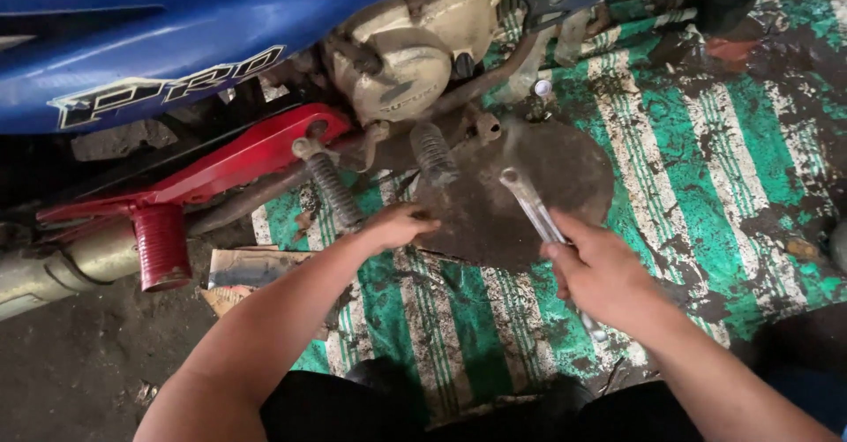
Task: The person is using various wrenches to tighten and loosen bolts on a motorcycle, focusing on the engine and exhaust areas.
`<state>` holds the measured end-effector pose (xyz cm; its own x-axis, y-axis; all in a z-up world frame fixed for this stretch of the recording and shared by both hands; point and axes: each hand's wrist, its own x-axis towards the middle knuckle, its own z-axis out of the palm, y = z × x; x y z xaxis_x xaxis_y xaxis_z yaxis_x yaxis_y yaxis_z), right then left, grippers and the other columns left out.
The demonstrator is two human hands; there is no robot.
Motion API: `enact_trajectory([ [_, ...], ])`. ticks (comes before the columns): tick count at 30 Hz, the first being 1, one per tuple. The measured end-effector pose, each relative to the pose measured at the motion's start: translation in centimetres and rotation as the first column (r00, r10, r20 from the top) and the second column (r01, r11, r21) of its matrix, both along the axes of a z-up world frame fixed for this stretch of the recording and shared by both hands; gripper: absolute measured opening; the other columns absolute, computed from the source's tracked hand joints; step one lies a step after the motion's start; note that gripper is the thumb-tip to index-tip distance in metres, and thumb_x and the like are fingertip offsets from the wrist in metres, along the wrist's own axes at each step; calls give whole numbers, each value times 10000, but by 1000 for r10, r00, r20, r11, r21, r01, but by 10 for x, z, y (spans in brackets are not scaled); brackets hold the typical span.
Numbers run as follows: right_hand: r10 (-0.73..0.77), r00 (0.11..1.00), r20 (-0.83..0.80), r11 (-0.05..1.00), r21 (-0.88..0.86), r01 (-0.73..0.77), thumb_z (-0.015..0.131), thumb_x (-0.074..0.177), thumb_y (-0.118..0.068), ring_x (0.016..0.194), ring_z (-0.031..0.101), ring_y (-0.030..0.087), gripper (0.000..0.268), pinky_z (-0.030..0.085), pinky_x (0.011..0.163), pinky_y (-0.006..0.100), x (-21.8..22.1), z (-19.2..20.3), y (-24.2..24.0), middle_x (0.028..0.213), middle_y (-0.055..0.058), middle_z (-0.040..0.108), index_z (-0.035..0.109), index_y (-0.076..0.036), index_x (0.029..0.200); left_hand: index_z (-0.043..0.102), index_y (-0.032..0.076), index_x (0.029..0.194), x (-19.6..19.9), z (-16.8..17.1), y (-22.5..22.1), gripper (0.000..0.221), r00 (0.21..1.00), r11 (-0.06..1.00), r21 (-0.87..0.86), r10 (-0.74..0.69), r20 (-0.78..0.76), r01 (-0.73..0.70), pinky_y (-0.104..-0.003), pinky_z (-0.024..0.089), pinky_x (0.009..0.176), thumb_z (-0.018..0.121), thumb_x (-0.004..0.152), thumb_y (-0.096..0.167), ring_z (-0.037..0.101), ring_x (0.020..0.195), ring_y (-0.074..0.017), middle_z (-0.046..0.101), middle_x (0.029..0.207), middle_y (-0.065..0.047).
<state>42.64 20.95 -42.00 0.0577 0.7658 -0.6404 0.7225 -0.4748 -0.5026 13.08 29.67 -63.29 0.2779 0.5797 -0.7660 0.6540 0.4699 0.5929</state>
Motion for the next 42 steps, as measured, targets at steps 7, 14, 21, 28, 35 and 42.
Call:
enact_trajectory([
  [7, 88, 995, 38, 994, 62, -91, 555, 1078, -185, 781, 832, 361, 508, 674, 797, 532, 18, -10, 6, 818, 206, 805, 630, -136, 1578, 623, 30, 1597, -2, 3, 5, 754, 1000, 999, -22, 23, -4, -23, -437, 640, 1076, 773, 1036, 512, 752, 1299, -330, 650, 1572, -234],
  [14, 408, 900, 152, 891, -282, -356, 533, 1068, -136, 1147, 866, 284, 554, 671, 1060, 414, 19, -4, -11, 1277, 135, 839, 598, -195, 1615, 639, 69, 1593, -5, -26, 12, 807, 999, 999, 33, -36, -16, 37, -460, 629, 1068, 789, 1006, 601, 785, 1239, -301, 678, 1546, -203],
  [21, 674, 738, -5, 662, -439, -607, 439, 1156, -298, 1502, 628, 316, 575, 607, 1097, 457, 11, -31, -10, 1754, 31, 441, 373, -347, 1725, 545, 315, 1642, 46, 9, -6, 757, 926, 907, 189, -365, -93, 377, -384, 538, 1102, 809, 934, 376, 644, 1396, -280, 572, 1675, -50],
  [28, 716, 693, 78, 667, -369, -648, 532, 1093, -332, 1147, 821, 184, 437, 594, 935, 352, 20, -53, -14, 1365, -56, 779, 644, -510, 1476, 601, 161, 1563, 83, 45, -33, 933, 594, 505, 502, -804, -23, 702, -430, 565, 1059, 878, 715, 434, 704, 1321, -352, 720, 1499, -149],
  [35, 564, 823, 62, 803, -273, -530, 604, 1077, -377, 1470, 711, 146, 595, 554, 1157, 333, 47, -97, -9, 1660, -154, 672, 554, -515, 1654, 691, 164, 1147, 89, 132, -35, 358, 590, 555, 371, -807, 23, 745, -451, 511, 615, 656, 806, 267, 704, 812, -270, 759, 945, -93],
  [42, 480, 873, 82, 825, -380, -418, 523, 1123, -344, 1270, 802, 138, 533, 559, 1058, 304, 31, -59, -3, 1398, -91, 876, 629, -501, 1621, 783, 155, 1065, 93, 114, -38, 755, 667, 572, 417, -735, -121, 706, -374, 541, 650, 583, 738, 806, 734, 772, -203, 789, 856, -20],
])
